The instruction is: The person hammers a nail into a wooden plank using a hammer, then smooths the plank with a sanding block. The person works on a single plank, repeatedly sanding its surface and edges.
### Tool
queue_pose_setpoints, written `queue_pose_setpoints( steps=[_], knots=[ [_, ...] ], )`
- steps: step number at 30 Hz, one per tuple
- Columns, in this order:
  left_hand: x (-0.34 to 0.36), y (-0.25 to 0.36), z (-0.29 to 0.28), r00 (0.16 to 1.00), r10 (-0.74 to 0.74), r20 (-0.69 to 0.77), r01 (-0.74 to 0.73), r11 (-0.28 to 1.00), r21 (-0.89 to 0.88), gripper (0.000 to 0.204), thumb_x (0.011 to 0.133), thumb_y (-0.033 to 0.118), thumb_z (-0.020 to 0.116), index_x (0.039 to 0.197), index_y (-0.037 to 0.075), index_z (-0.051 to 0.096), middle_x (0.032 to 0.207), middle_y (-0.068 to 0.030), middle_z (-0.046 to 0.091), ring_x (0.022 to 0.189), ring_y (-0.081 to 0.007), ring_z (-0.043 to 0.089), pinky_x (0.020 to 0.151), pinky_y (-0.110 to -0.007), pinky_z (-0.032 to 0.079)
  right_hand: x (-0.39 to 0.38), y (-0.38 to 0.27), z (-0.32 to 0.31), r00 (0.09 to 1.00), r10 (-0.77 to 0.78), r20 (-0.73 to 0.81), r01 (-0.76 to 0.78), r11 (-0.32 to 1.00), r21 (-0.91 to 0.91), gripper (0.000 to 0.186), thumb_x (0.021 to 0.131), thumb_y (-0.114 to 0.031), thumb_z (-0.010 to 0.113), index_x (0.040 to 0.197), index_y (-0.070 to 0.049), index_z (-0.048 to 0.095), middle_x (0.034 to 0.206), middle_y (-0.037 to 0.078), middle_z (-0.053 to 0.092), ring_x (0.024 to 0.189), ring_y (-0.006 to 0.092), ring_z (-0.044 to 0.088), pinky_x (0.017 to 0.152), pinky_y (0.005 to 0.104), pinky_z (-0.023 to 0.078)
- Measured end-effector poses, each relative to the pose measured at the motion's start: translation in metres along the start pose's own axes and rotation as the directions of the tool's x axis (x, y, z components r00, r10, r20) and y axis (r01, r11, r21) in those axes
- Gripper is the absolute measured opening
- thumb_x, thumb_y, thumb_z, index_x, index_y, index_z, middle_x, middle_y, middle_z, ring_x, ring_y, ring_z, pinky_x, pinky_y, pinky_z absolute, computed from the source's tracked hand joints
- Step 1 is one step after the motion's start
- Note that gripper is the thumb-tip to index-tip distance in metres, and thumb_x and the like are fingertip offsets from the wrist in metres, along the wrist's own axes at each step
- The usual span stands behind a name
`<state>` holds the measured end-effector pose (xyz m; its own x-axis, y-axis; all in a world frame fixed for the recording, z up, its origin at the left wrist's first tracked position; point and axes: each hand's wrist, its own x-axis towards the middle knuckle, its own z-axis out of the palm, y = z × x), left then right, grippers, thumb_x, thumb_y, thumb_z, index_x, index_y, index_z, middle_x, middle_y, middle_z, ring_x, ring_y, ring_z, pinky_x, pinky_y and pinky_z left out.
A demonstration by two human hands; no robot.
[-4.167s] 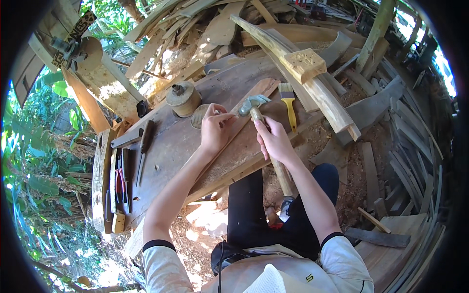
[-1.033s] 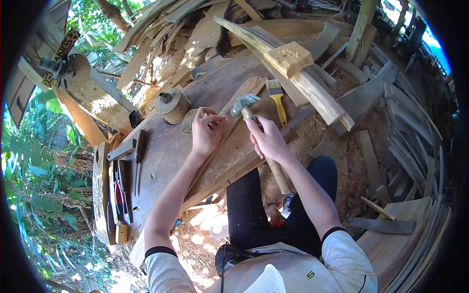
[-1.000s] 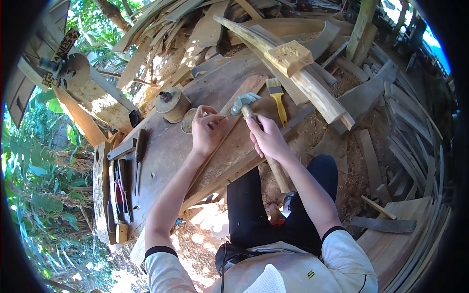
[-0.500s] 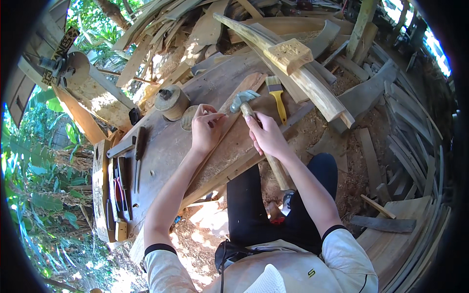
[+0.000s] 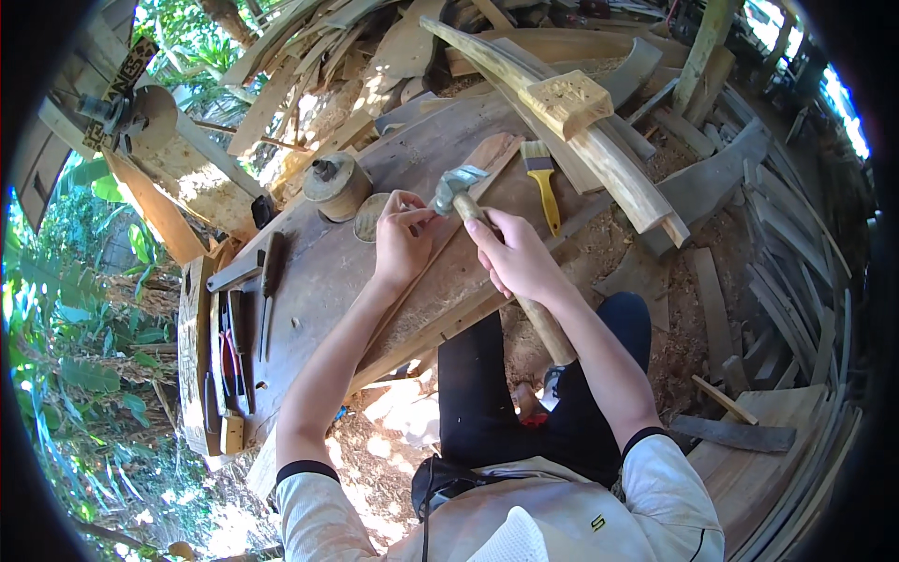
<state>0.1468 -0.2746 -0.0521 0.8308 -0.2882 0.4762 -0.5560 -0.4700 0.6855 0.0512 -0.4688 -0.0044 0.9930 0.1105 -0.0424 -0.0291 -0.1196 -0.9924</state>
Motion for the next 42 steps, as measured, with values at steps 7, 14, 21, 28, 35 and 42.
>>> queue_pose_setpoints(
  steps=[7, 14, 21, 28, 35, 42],
  knots=[
    [0.0, 0.003, 0.0, 1.0, -0.014, -0.008, 0.014, 1.0, -0.003, 0.014, 0.084, 0.003, 0.08, 0.097, 0.005, 0.083, 0.098, -0.0072, 0.064, 0.069, -0.0144, 0.059, 0.063, -0.03, 0.05, -0.003, 0.0, 0.005, 0.99, -0.119, -0.082, 0.111, 0.99, -0.092, 0.035, 0.111, -0.035, 0.052, 0.109, -0.002, 0.062, 0.062, 0.003, 0.057, 0.044, 0.0113, 0.051, 0.041, 0.028, 0.039],
    [0.0, -0.002, -0.003, 0.999, -0.017, -0.03, 0.016, 1.0, -0.012, 0.013, 0.084, 0.003, 0.079, 0.096, 0.004, 0.083, 0.097, -0.007, 0.064, 0.068, -0.014, 0.059, 0.063, -0.029, 0.049, -0.011, 0.021, 0.012, 0.996, -0.07, -0.052, 0.074, 0.995, 0.068, 0.037, 0.113, -0.034, 0.049, 0.117, 0.001, 0.061, 0.064, 0.002, 0.055, 0.045, 0.0104, 0.053, 0.039, 0.0284, 0.041],
    [0.0, 0.003, -0.006, 0.999, -0.046, -0.001, 0.046, 0.999, -0.021, 0.012, 0.088, 0.009, 0.081, 0.099, 0.005, 0.083, 0.1, -0.0058, 0.065, 0.076, -0.0123, 0.06, 0.065, -0.028, 0.049, 0.001, 0.012, -0.003, 0.998, -0.026, -0.058, 0.034, 0.987, 0.154, 0.038, 0.113, -0.036, 0.049, 0.112, 0.001, 0.058, 0.064, 0.0, 0.052, 0.042, 0.0091, 0.051, 0.038, 0.0272, 0.04],
    [0.002, 0.006, -0.004, 1.0, -0.013, -0.016, 0.014, 1.0, 0.019, 0.013, 0.087, 0.009, 0.082, 0.099, 0.004, 0.083, 0.099, -0.0067, 0.064, 0.073, -0.0135, 0.059, 0.065, -0.029, 0.049, 0.006, 0.03, -0.002, 0.999, -0.013, -0.046, 0.02, 0.988, 0.151, 0.04, 0.113, -0.039, 0.049, 0.112, 0.001, 0.058, 0.064, 0.001, 0.051, 0.04, 0.0095, 0.051, 0.037, 0.0274, 0.039],
    [-0.001, 0.003, -0.005, 1.0, -0.024, -0.006, 0.024, 1.0, 0.019, 0.013, 0.087, 0.008, 0.082, 0.099, 0.003, 0.083, 0.099, -0.0067, 0.064, 0.071, -0.0134, 0.059, 0.065, -0.029, 0.048, 0.005, 0.028, -0.002, 0.998, 0.039, -0.048, -0.027, 0.972, 0.231, 0.035, 0.113, -0.036, 0.049, 0.111, -0.002, 0.057, 0.066, -0.001, 0.051, 0.039, 0.0078, 0.048, 0.035, 0.0256, 0.038],
    [0.0, 0.005, -0.002, 1.0, -0.002, -0.025, 0.002, 1.0, -0.009, 0.011, 0.084, 0.006, 0.082, 0.095, 0.003, 0.082, 0.096, -0.0075, 0.063, 0.066, -0.0149, 0.058, 0.063, -0.031, 0.049, 0.003, 0.022, -0.002, 0.998, 0.043, -0.036, -0.036, 0.98, 0.198, 0.039, 0.112, -0.038, 0.05, 0.116, -0.001, 0.058, 0.066, 0.0, 0.05, 0.04, 0.0084, 0.049, 0.037, 0.0256, 0.038]
  ],
)
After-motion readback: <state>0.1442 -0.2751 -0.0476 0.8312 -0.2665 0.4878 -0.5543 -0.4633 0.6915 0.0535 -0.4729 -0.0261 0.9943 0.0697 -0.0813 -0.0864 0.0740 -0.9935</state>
